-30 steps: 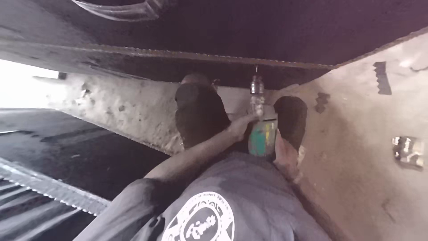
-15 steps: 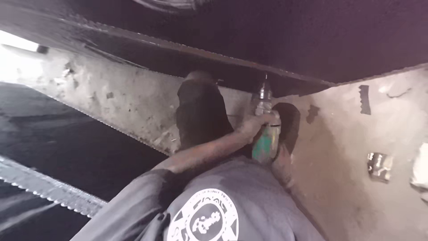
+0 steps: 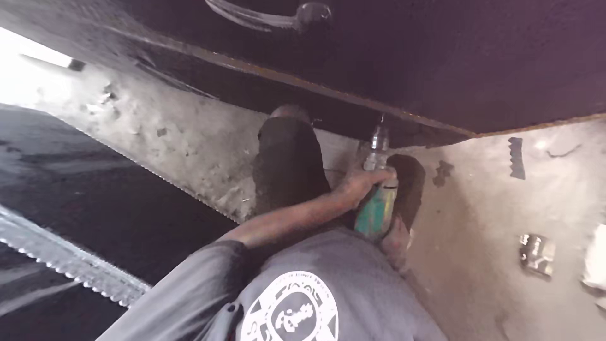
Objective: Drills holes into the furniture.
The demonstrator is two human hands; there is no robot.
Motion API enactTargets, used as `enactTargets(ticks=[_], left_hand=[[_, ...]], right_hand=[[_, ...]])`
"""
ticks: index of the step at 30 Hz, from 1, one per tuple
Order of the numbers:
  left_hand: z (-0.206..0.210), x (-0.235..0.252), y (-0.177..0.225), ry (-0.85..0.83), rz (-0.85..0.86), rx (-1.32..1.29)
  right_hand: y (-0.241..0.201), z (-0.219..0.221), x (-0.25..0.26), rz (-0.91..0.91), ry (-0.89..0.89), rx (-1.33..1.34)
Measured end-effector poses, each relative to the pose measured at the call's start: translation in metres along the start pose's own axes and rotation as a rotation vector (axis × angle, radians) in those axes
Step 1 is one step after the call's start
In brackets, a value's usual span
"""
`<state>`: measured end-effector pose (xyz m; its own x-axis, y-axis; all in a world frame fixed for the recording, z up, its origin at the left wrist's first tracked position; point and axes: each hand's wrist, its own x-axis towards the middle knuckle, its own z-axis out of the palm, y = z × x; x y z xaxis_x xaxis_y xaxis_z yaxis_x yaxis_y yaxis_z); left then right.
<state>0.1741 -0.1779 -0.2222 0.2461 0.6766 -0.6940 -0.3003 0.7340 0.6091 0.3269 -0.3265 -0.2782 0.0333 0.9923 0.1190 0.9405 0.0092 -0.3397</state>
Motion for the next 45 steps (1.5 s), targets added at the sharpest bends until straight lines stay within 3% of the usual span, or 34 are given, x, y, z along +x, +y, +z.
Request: enactTargets(ticks=[9,13,16,18,20,23,31,34,37,43,44,45], left_hand=[[-0.004,0.004,-0.003,-0.014,0.026,0.038],[-0.005,0.005,-0.003,-0.028,0.017,-0.003],[-0.007,0.006,-0.002,-0.044,0.025,0.001],[-0.008,0.005,0.002,-0.058,0.027,-0.011],[-0.006,0.004,0.003,-0.073,0.04,-0.04],[-0.004,0.001,0.007,-0.046,0.044,-0.071],[-0.004,0.002,0.01,-0.047,0.059,-0.113],[-0.004,0.001,0.013,-0.042,0.008,-0.086],[-0.003,0.002,0.014,-0.038,-0.035,-0.063],[-0.004,0.003,0.019,-0.048,-0.006,-0.059],[-0.004,0.004,0.02,-0.05,-0.009,-0.05],[-0.004,0.004,0.021,-0.058,-0.013,-0.046]], right_hand=[[0.011,0.013,-0.005,-0.056,0.008,-0.031],[0.01,0.019,-0.01,-0.066,0.102,-0.015],[-0.007,-0.008,0.004,0.094,-0.194,0.056],[-0.016,-0.017,0.01,0.149,-0.272,0.038],[-0.01,-0.006,0.001,0.05,-0.086,0.015],[-0.013,-0.004,0.001,0.044,0.003,0.037],[-0.012,-0.003,-0.001,0.097,-0.083,0.068],[0.015,0.035,-0.021,0.084,0.009,0.022],[0.01,0.02,-0.014,0.093,-0.117,-0.018],[0.021,0.036,-0.014,0.027,-0.034,-0.064],[0.01,0.022,-0.006,0.06,-0.099,-0.068],[-0.008,-0.003,0.008,0.134,-0.278,-0.086]])
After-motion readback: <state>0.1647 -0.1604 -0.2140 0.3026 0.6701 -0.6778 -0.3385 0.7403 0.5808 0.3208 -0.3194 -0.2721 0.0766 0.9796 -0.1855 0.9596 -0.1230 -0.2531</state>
